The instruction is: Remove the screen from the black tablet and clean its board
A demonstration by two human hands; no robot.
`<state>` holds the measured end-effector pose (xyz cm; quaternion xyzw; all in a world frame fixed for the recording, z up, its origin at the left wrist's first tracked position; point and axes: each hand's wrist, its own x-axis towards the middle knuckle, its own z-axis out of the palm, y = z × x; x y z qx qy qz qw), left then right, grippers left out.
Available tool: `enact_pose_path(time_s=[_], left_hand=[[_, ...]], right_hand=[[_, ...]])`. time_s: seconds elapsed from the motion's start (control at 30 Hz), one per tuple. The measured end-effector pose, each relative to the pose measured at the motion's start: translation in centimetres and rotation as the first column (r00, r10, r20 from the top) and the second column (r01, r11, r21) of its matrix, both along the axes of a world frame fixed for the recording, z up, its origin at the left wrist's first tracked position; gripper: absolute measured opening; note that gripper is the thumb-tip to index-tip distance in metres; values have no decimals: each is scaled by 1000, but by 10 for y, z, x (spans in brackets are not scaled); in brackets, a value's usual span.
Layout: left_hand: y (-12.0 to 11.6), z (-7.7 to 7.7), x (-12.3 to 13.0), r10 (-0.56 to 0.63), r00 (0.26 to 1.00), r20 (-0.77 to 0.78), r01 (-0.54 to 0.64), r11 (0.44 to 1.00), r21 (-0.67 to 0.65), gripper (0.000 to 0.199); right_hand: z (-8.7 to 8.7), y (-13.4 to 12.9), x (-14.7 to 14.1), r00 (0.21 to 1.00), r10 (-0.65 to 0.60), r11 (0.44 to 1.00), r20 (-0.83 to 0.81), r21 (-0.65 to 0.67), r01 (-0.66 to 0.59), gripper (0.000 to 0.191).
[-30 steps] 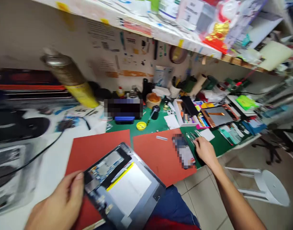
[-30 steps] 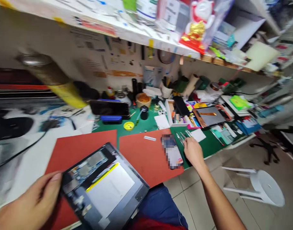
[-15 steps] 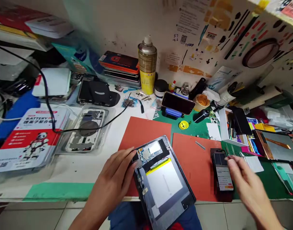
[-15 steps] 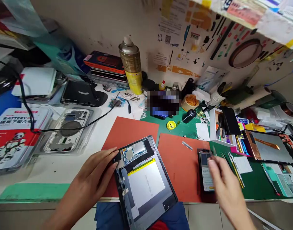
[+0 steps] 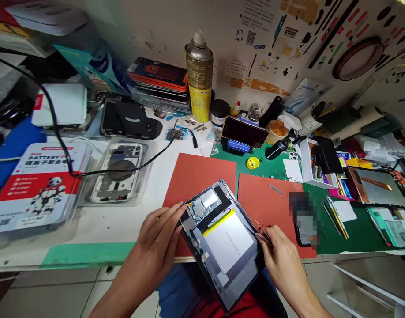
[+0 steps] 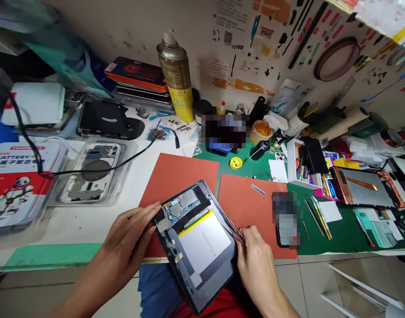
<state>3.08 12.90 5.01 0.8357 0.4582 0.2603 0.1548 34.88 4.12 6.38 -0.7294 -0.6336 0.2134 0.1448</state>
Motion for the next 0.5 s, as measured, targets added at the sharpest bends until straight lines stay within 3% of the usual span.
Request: enact_pose_path(time_s=[0.1,0.2,0.27,0.37,0.43,0.5], left_hand=[[-26,1,-4,35,999,20,-35,999,-23,62],[-64,-2,1,132,991,23,-132,991,12,55],[-95,-6,9,217,974,67,-221,973,63,51],[-139,-12,23,295,942,162,-305,952,41,54],[-157,-17,31,410,886,216,-396,912,-109,47],[-161,-20,35,603,757,252,-475,772,-422,33]], right_hand=[[-1,5,3,979,108,993,176,21,-113,27],[6,27,14,904,238,966,355,11,-259,30],[14,55,22,813,345,926,470,-29,-376,31],[24,107,24,637,498,835,588,-126,-536,31],[26,138,18,552,573,771,605,-171,-613,31],[26,157,9,545,604,737,582,-146,-660,32]])
